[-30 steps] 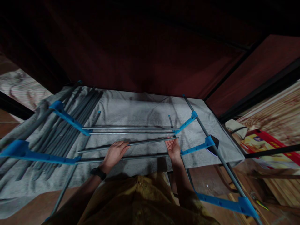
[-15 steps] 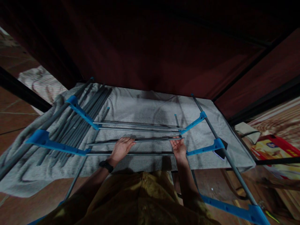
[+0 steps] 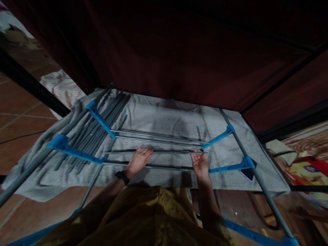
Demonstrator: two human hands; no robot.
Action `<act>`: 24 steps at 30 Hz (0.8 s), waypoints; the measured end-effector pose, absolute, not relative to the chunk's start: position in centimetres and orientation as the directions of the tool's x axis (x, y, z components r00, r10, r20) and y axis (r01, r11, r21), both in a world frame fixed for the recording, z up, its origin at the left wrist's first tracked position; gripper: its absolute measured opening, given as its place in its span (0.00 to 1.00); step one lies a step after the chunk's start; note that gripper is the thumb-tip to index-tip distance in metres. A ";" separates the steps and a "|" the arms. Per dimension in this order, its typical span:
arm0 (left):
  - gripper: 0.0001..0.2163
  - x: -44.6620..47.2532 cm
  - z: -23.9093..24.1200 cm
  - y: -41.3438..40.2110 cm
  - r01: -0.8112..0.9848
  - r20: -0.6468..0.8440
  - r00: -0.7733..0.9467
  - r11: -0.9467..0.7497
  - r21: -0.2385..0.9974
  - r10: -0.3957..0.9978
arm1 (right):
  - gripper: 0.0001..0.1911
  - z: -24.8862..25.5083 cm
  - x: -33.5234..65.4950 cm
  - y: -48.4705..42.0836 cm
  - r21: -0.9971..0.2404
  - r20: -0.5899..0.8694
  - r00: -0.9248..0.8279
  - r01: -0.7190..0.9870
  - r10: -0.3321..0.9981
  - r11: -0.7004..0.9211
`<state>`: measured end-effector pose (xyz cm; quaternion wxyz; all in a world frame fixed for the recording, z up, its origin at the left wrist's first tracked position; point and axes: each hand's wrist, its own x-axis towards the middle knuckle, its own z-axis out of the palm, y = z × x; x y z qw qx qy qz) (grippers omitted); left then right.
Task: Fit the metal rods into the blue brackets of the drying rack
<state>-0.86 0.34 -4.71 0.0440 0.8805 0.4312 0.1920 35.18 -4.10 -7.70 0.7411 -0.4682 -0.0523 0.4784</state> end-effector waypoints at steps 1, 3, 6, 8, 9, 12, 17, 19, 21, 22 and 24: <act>0.16 -0.8 -4.7 0.3 0.744 0.294 0.558 -0.624 0.237 0.776 | 0.13 -7.7 35.1 -4.1 -0.753 -0.369 0.533 -0.652 0.761 0.092; 0.15 -0.7 -4.7 0.1 0.753 0.270 0.564 -0.620 0.220 0.780 | 0.11 -7.8 35.0 -4.3 -0.769 -0.372 0.523 -0.637 0.767 0.062; 0.15 -0.6 -4.3 -0.2 0.778 0.211 0.567 -0.602 0.182 0.797 | 0.08 -8.0 35.2 -4.5 -0.780 -0.370 0.524 -0.623 0.767 0.050; 0.15 -0.5 -3.8 -0.5 0.792 0.164 0.575 -0.596 0.136 0.801 | 0.08 -8.3 35.6 -4.6 -0.780 -0.373 0.530 -0.624 0.762 0.052; 0.16 -0.4 -3.6 -0.6 0.794 0.140 0.583 -0.598 0.108 0.800 | 0.09 -8.5 35.8 -4.6 -0.778 -0.378 0.533 -0.626 0.757 0.052; 0.15 -0.7 -2.7 -0.5 0.803 0.082 0.592 -0.595 0.024 0.802 | 0.09 -9.1 36.5 -4.6 -0.779 -0.378 0.561 -0.623 0.736 0.074; 0.14 -2.5 -2.6 0.0 0.862 0.091 0.506 -0.507 -0.020 0.857 | 0.07 -9.4 36.8 -4.7 -0.763 -0.394 0.589 -0.638 0.706 0.107; 0.15 -3.3 -3.0 0.1 0.881 0.097 0.472 -0.473 -0.011 0.876 | 0.06 -9.4 36.8 -4.7 -0.763 -0.393 0.597 -0.636 0.700 0.114; 0.14 -3.7 -3.4 0.2 0.888 0.085 0.457 -0.460 0.019 0.885 | 0.06 -9.4 36.9 -4.7 -0.765 -0.387 0.597 -0.633 0.702 0.116; 0.13 -3.8 -3.6 0.2 0.889 0.076 0.454 -0.457 0.033 0.888 | 0.06 -9.3 37.0 -4.6 -0.761 -0.394 0.592 -0.639 0.703 0.113; 0.13 -3.8 -3.8 0.3 0.886 0.068 0.459 -0.462 0.046 0.886 | 0.05 -9.3 37.1 -4.5 -0.743 -0.420 0.581 -0.661 0.698 0.104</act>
